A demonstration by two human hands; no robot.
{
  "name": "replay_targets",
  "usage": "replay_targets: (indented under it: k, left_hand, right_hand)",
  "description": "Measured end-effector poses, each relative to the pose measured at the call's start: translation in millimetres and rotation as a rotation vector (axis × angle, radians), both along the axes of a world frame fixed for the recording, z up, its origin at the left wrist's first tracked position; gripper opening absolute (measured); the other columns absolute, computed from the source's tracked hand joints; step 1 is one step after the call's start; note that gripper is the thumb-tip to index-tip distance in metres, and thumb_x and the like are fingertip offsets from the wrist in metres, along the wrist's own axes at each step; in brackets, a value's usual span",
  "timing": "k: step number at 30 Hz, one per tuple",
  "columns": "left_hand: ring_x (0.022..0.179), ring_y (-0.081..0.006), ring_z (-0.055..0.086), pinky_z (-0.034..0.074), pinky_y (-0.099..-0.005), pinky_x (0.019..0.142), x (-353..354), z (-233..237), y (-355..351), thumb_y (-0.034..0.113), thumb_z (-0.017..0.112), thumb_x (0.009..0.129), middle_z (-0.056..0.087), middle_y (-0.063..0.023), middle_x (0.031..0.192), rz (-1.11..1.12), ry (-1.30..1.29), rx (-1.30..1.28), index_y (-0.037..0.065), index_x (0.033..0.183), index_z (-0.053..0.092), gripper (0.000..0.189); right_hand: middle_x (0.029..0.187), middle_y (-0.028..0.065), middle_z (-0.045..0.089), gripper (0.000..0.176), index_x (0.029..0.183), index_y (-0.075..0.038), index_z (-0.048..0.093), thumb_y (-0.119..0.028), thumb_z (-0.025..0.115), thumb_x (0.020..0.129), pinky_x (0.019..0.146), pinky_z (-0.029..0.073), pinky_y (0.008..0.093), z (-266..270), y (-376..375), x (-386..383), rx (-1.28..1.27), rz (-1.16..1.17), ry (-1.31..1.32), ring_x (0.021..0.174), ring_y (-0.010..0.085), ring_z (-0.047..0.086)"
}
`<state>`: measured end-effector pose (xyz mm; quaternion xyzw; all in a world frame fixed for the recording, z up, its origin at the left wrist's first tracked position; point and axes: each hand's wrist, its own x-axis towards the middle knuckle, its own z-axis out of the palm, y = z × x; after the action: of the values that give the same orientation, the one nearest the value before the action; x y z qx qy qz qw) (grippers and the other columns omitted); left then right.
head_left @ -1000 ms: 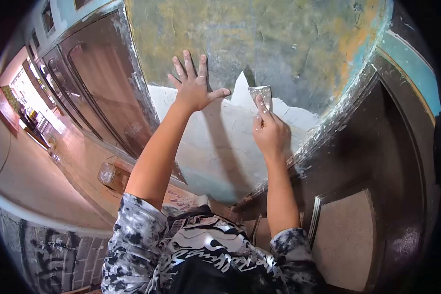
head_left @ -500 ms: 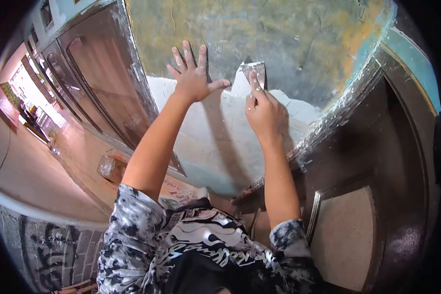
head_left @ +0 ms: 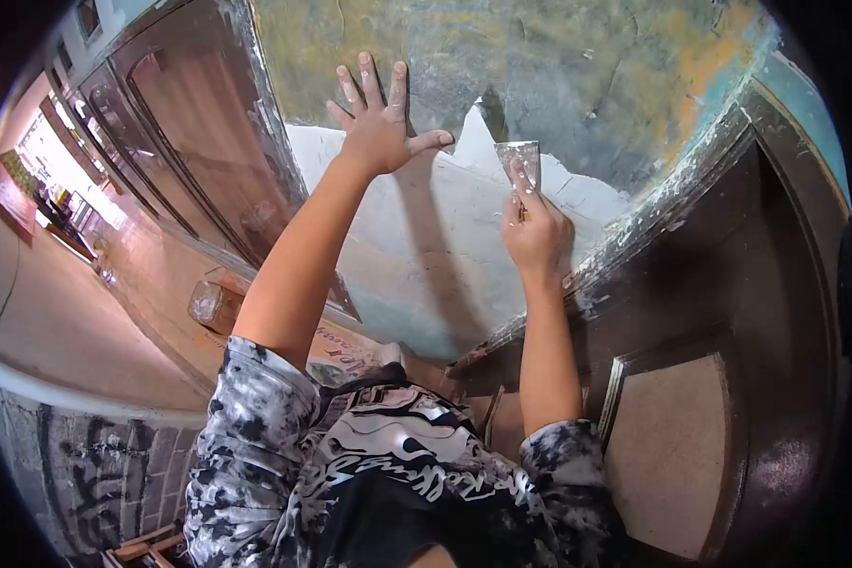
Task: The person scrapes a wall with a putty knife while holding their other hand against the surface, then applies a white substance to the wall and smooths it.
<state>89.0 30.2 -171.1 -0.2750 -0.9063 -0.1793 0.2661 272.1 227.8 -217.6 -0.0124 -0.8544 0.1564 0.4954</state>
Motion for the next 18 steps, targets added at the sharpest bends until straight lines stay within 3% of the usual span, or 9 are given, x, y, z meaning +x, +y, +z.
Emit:
replay_targets:
  k: [7, 12, 13, 16, 18]
  left_hand:
    - [0.148, -0.0605, -0.024, 0.001, -0.0832, 0.109, 0.6, -1.0, -1.3, 0.092, 0.062, 0.070, -0.022, -0.0361, 0.165, -0.015, 0.051, 0.017, 0.007, 0.166, -0.001, 0.143]
    - [0.149, -0.0612, -0.022, 0.001, -0.0827, 0.109, 3.3, 3.1, -0.5, 0.092, 0.063, 0.069, -0.020, -0.0371, 0.165, 0.015, 0.015, 0.011, 0.005, 0.166, 0.002, 0.144]
    - [0.149, -0.0612, -0.021, 0.001, -0.0826, 0.109, 5.1, 4.9, -0.6, 0.092, 0.063, 0.069, -0.019, -0.0371, 0.165, 0.015, -0.029, 0.009, 0.005, 0.166, 0.003, 0.144]
    - [0.149, -0.0605, -0.024, 0.000, -0.0826, 0.110, 5.9, 5.1, 0.5, 0.091, 0.064, 0.069, -0.022, -0.0361, 0.164, 0.022, -0.047, -0.006, 0.008, 0.166, -0.002, 0.144]
    - [0.148, -0.0607, -0.025, 0.000, -0.0840, 0.108, 4.2, 2.8, -0.3, 0.091, 0.065, 0.068, -0.025, -0.0352, 0.164, 0.015, -0.042, -0.003, 0.011, 0.166, -0.006, 0.145]
  right_hand:
    - [0.074, 0.0105, 0.068, 0.052, 0.133, -0.022, 0.072, -0.007, 0.067, 0.084, 0.057, 0.050, 0.0415, -8.9, 4.2, 2.0, 0.008, -0.003, 0.060, 0.061, 0.0308, 0.063]
    - [0.075, 0.0090, 0.067, 0.052, 0.134, -0.023, 0.072, -0.007, 0.067, 0.084, 0.057, 0.049, 0.0420, -7.8, 2.1, 4.1, -0.004, 0.016, 0.065, 0.062, 0.0315, 0.062]
    - [0.081, 0.0117, 0.071, 0.050, 0.130, -0.021, 0.074, -0.006, 0.069, 0.083, 0.062, 0.052, 0.0423, -1.1, -2.5, 9.8, -0.014, -0.036, -0.021, 0.068, 0.0348, 0.066]
    - [0.081, 0.0112, 0.070, 0.052, 0.133, -0.021, 0.072, -0.006, 0.068, 0.084, 0.062, 0.051, 0.0430, -1.2, -1.1, 6.3, -0.005, -0.030, -0.018, 0.068, 0.0347, 0.066]
    - [0.074, 0.0077, 0.063, 0.059, 0.140, -0.026, 0.067, -0.008, 0.069, 0.084, 0.058, 0.050, 0.0426, -2.6, -0.6, 0.4, 0.018, 0.008, 0.017, 0.063, 0.0295, 0.062]
